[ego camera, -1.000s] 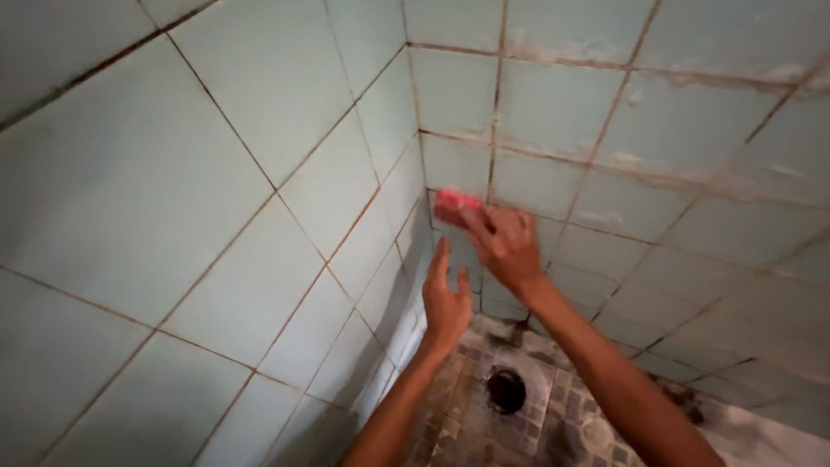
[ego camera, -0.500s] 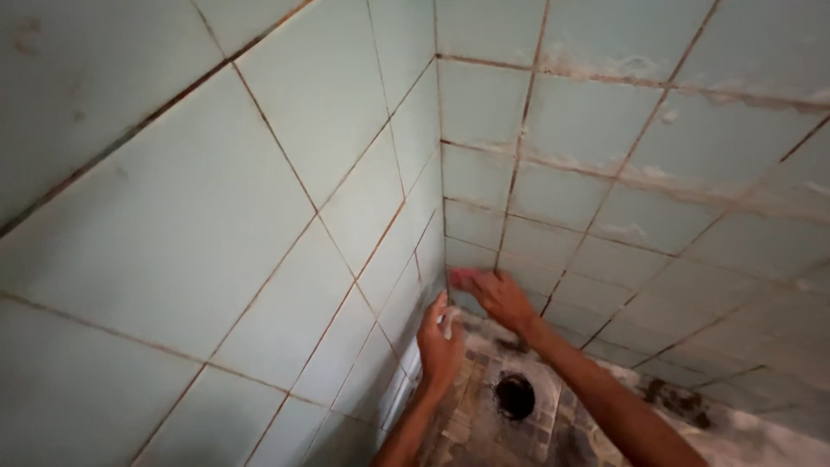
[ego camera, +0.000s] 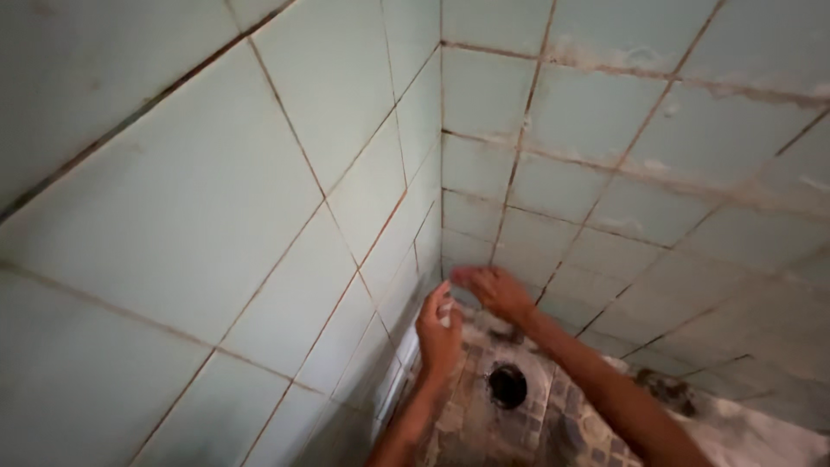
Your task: The person scrubs and wipes the tiled wall of a bathroom using a pink sponge and soapy water from a green bucket.
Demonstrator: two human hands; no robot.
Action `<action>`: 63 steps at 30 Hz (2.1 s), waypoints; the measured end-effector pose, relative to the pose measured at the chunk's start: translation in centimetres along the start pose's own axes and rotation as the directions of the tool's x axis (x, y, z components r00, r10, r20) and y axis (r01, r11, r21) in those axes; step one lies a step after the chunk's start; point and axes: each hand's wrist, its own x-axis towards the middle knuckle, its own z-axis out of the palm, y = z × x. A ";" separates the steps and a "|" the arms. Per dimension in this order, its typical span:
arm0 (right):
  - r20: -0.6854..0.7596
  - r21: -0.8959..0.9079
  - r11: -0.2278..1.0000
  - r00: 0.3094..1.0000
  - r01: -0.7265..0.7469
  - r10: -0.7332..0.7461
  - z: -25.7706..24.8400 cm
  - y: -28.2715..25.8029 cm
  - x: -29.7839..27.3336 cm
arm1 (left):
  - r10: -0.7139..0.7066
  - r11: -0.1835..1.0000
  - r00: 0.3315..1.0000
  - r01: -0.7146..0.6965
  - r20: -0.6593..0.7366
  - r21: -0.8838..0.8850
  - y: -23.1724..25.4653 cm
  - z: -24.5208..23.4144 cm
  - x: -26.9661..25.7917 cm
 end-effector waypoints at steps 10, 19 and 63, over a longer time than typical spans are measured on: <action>-0.179 -0.135 0.979 0.976 -0.152 0.127 -12.8 4.7 1.4 | 0.063 0.991 0.997 -0.069 0.050 0.118 1.4 0.7 0.0; -0.258 -0.255 0.960 0.965 -0.113 0.044 -16.0 6.7 -1.9 | 0.377 0.904 0.925 -0.378 0.046 0.200 7.4 7.5 2.7; -0.401 -0.204 0.877 0.854 -0.436 0.331 -26.7 11.7 -9.9 | 0.574 0.781 0.758 -0.621 0.311 0.072 19.1 16.6 3.6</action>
